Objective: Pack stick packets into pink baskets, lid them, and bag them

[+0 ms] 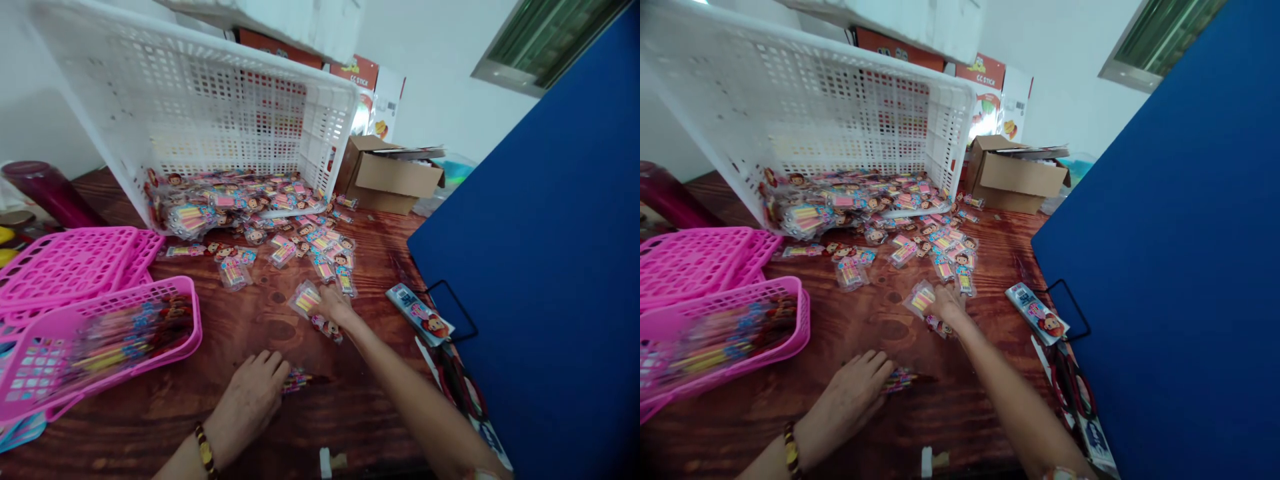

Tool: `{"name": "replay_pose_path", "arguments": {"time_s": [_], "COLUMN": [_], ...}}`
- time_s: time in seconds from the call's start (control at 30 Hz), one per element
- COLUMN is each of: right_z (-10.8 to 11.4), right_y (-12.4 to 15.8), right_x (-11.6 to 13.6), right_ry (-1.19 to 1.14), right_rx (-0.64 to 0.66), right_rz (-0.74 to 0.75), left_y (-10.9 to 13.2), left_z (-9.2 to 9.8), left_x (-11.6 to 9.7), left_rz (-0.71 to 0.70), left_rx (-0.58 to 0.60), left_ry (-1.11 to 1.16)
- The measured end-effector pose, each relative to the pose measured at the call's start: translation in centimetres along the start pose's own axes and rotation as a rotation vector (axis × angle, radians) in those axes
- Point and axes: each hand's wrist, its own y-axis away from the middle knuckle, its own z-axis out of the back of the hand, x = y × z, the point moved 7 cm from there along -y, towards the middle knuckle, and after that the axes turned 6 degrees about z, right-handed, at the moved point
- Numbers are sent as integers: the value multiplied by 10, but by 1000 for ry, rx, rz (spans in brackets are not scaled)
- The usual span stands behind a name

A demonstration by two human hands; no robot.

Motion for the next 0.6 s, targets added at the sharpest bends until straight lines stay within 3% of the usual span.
{"name": "replay_pose_path", "arguments": {"time_s": [0.13, 0.23, 0.3, 0.43, 0.53, 0.6], "right_z": [12, 3, -7, -18, -16, -12], "right_y": [36, 66, 78, 83, 78, 75], "right_x": [48, 74, 83, 88, 83, 75], "right_ry": [141, 203, 215, 189, 199, 229], "right_rx": [-159, -138, -109, -74, -30, 22], "right_rz": [377, 593, 664, 679, 659, 686], "left_y": [4, 7, 5, -4, -8, -9], "left_z": [6, 16, 20, 18, 12, 12], "left_x": [0, 0, 1, 4, 6, 6], "left_rz": [-40, -92, -103, -57, -11, -12], "left_rx": [-171, -345, -387, -263, -100, -51], "left_ry": [48, 72, 57, 31, 36, 42]}}
